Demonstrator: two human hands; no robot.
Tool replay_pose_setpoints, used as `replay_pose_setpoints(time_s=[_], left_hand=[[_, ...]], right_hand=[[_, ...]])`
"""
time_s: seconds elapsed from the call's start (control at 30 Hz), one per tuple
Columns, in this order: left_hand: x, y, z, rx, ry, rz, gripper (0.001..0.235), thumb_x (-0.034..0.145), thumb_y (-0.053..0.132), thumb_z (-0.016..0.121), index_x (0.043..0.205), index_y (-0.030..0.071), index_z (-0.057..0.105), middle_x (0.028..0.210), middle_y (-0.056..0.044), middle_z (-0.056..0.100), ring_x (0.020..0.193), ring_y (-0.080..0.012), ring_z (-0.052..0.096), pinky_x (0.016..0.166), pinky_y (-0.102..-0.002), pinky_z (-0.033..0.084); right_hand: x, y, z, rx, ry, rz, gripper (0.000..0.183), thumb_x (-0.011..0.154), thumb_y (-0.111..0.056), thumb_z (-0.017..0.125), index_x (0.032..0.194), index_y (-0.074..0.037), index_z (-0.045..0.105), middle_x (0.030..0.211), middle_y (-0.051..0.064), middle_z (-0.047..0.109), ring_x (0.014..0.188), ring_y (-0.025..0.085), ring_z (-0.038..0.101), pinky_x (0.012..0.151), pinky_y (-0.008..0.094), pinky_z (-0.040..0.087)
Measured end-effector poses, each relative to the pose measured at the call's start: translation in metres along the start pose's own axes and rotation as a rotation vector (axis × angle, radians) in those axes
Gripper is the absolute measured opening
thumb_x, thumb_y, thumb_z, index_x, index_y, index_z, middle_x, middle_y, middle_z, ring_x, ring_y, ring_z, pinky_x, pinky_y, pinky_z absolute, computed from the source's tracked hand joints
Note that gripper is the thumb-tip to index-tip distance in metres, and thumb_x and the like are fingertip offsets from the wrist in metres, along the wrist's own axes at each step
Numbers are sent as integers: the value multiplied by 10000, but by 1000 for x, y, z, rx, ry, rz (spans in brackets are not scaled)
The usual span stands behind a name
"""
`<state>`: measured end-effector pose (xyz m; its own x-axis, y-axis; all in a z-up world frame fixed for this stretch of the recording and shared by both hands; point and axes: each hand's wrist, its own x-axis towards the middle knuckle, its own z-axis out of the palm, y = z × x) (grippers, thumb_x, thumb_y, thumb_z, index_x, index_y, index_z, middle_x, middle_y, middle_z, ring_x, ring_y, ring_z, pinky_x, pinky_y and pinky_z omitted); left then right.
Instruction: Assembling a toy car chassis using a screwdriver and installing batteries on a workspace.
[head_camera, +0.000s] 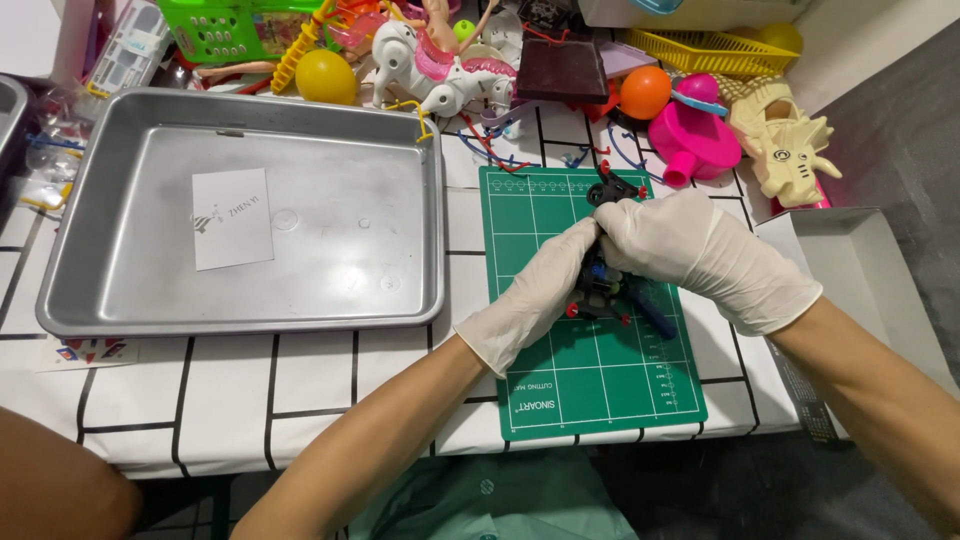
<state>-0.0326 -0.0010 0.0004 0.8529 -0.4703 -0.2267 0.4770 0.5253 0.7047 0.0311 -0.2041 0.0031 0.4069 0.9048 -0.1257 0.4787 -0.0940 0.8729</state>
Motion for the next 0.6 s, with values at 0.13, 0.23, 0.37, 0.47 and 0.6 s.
replay_pose_setpoints(time_s=[0.13,0.23,0.37,0.47,0.6], left_hand=[[58,-47,-31,27,132,-126,678,884,556,651,1484,254,561,1477,-167,524,1218,-437,602,815,-643,564],[77,-62,-41,91,115,-113,642,952,575,573,1523,289,512,1524,-118,486,1261,-388,561,859,-617,520],[97,-76,-52,82,110,-121,625,951,559,595,1517,304,520,1568,-121,469,1300,-436,547,876,-670,504],[48,-30,-24,77,98,-135,619,959,486,571,1534,269,497,1600,-142,435,1375,-453,481,966,-692,437],[38,-17,-22,74,68,-177,673,957,506,511,1597,348,377,1716,-36,283,1562,-401,214,1121,-760,109]], right_hand=[[3,0,-2,66,15,42,176,962,-255,416,963,-105,508,821,-66,460,627,168,573,555,278,478],[7,-1,-2,167,41,110,188,1001,-290,442,932,-125,498,803,-105,458,611,148,557,530,284,463],[7,-9,-3,294,60,235,215,1051,-330,482,929,-154,503,790,-142,450,605,137,548,516,301,455],[4,-18,-3,313,61,330,197,1052,-343,515,963,-168,526,817,-161,441,636,144,563,526,303,460],[7,-18,-13,305,23,336,127,1022,-280,519,1009,-154,533,895,-169,444,717,148,583,578,272,476]])
